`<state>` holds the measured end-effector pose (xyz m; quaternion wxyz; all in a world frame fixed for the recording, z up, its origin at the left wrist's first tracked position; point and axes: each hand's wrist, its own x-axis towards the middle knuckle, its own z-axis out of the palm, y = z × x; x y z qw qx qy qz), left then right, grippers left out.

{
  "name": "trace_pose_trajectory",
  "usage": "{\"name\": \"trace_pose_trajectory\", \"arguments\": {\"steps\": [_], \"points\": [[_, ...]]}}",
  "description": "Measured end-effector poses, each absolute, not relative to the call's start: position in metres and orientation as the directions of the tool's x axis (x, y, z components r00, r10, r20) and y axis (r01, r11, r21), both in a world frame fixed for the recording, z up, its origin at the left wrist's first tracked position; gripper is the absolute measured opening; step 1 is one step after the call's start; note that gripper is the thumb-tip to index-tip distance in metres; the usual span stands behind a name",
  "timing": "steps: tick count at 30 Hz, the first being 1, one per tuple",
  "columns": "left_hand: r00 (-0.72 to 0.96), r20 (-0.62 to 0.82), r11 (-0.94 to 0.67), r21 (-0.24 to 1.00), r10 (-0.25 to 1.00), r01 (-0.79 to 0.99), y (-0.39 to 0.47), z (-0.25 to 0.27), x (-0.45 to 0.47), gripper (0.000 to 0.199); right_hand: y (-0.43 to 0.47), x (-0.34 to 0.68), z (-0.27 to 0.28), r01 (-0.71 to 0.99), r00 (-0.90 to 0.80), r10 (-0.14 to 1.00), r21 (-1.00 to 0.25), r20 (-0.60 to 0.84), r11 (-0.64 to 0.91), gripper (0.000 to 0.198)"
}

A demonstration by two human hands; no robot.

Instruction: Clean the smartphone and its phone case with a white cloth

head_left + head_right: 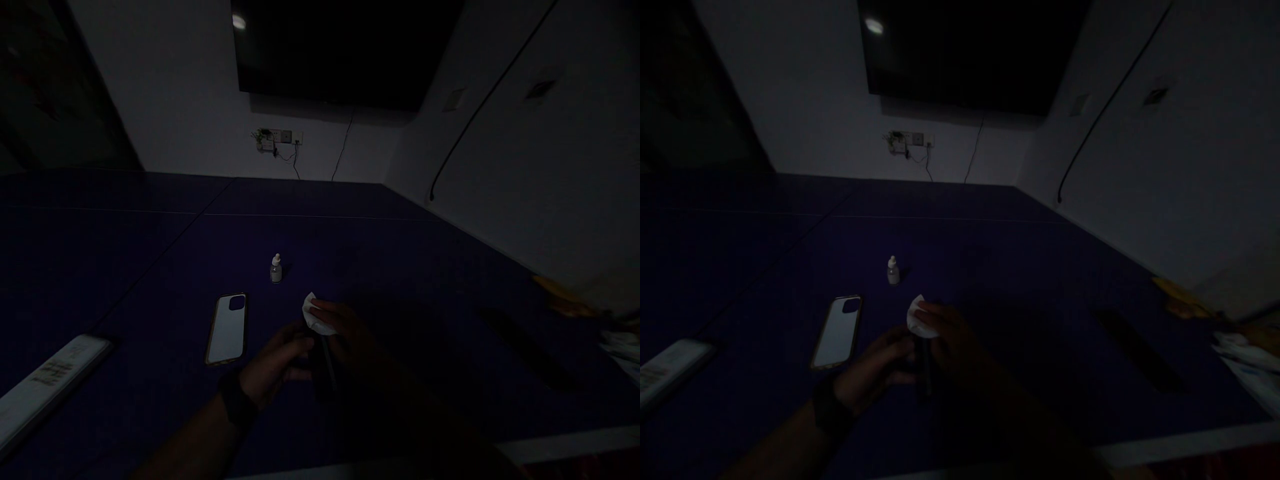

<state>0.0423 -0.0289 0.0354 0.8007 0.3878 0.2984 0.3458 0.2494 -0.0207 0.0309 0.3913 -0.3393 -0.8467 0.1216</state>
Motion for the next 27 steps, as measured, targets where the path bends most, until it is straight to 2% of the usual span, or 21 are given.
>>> {"name": "trace_pose_trajectory", "arguments": {"steps": [4,6,13,17,22,27], "points": [[0.562,-0.182,0.435,0.828,0.806,-0.355,-0.031,0.032,0.042,0.091,-0.019,0.246,0.023,0.485,-0.415,0.706,-0.517,0.574,0.705,0.066],[0.558,-0.179,0.428,0.831,0.811,-0.356,-0.031,0.030,0.043,0.096,-0.019,0.244,0.020,0.490,-0.393,0.724,-0.537,0.566,0.687,0.064],[0.562,-0.245,0.486,0.809,0.790,-0.330,-0.024,0.033,0.044,0.058,-0.018,0.242,0.017,0.437,-0.421,0.703,-0.551,0.574,0.711,0.064],[0.557,-0.269,0.512,0.788,0.786,-0.342,-0.022,0.034,0.043,0.054,-0.021,0.246,0.024,0.412,-0.496,0.673,-0.534,0.549,0.739,0.064],[0.536,-0.286,0.525,0.767,0.795,-0.369,-0.019,0.030,0.041,0.050,-0.032,0.249,0.035,0.331,-0.626,0.584,-0.502,0.517,0.799,0.065],[0.530,-0.296,0.538,0.747,0.795,-0.391,-0.014,0.024,0.041,0.049,-0.047,0.257,0.035,0.288,-0.741,0.520,-0.499,0.425,0.818,0.057]]}}
